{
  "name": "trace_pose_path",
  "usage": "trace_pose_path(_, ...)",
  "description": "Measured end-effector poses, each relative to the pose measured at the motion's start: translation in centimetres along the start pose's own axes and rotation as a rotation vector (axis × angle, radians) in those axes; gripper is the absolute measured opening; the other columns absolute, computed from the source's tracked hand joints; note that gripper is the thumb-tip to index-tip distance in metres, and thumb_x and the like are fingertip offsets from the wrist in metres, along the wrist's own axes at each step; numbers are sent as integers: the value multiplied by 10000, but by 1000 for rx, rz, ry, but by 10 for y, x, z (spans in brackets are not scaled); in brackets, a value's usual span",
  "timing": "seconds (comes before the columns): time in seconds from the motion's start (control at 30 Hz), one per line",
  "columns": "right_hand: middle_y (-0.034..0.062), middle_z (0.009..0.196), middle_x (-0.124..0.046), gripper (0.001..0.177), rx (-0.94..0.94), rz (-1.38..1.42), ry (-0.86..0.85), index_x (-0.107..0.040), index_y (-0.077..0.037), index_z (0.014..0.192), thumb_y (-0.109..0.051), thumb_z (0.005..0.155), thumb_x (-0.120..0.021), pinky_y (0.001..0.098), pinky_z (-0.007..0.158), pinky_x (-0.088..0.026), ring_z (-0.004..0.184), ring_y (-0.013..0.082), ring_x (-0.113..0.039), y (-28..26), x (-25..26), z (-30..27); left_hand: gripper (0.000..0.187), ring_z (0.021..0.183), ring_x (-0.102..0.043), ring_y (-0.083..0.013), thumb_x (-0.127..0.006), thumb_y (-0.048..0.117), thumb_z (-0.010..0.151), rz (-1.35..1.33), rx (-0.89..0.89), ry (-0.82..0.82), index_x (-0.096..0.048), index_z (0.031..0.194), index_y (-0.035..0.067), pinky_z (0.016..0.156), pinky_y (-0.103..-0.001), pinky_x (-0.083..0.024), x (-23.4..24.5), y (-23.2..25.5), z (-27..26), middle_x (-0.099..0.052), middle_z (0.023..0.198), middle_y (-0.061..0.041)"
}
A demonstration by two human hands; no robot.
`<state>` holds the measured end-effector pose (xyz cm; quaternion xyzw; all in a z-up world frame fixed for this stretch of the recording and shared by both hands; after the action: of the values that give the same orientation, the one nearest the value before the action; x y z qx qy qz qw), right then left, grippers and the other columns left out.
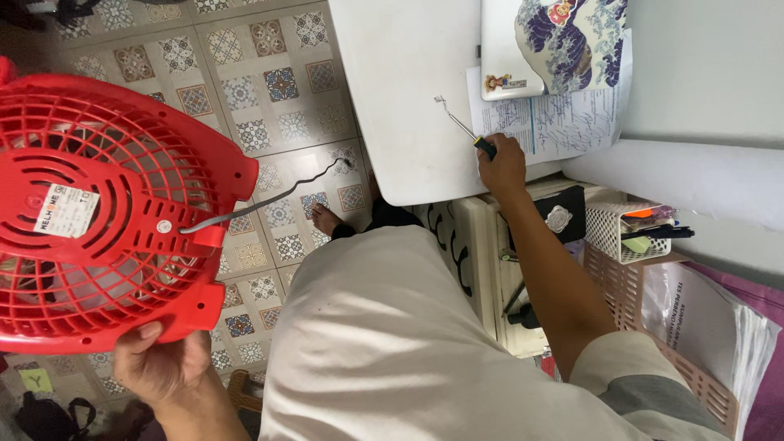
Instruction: The person holds a red portable electric fan and uses a screwdriver to remove screws from the rear casing. They rotate the fan to access different screws and place the removed screws on a nearby table.
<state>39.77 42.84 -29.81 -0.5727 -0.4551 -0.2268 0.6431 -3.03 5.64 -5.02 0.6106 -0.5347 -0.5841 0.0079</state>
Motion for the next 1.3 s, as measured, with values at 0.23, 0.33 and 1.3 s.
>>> trace_pose_path(0.23,225,979,-632,238,-58,26,-63,-680,-10,1105,-127,904,-733,487,765,-502,881,384,-631,-1,-2,-2,749,1367,-530,-331,-527,-97,808,6,1,27,-419,1544,-11,1298,-574,-393,-4,-1,0,-561,1427,-169)
trace_pose_path(0.33,229,985,-632,254,-55,16,-67,-679,-7,1114,-136,905,-743,484,767,-504,883,386,-631,-3,-1,2,770,1374,-526,-334,-528,-101,797,-4,7,26,-408,1552,-9,1298,-584,-392,-7,-2,2,-553,1438,-170)
trace_pose_path(1.3,229,969,-661,239,101,-147,-158,-693,3,1082,-153,906,-734,507,793,-512,907,417,-640,-31,60,3,673,1330,-592,-313,-529,-97,798,-96,65,27,-522,1467,-20,1270,-552,-449,24,-35,13,-623,1341,-150)
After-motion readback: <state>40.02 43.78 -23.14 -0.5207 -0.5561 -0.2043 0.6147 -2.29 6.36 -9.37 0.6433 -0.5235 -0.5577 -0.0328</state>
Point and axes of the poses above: each hand's wrist, its own z-axis towards the middle knuckle, its own x-axis out of the back of the hand, y = z × x, the point moved 4 cm from there along z, towards the middle knuckle
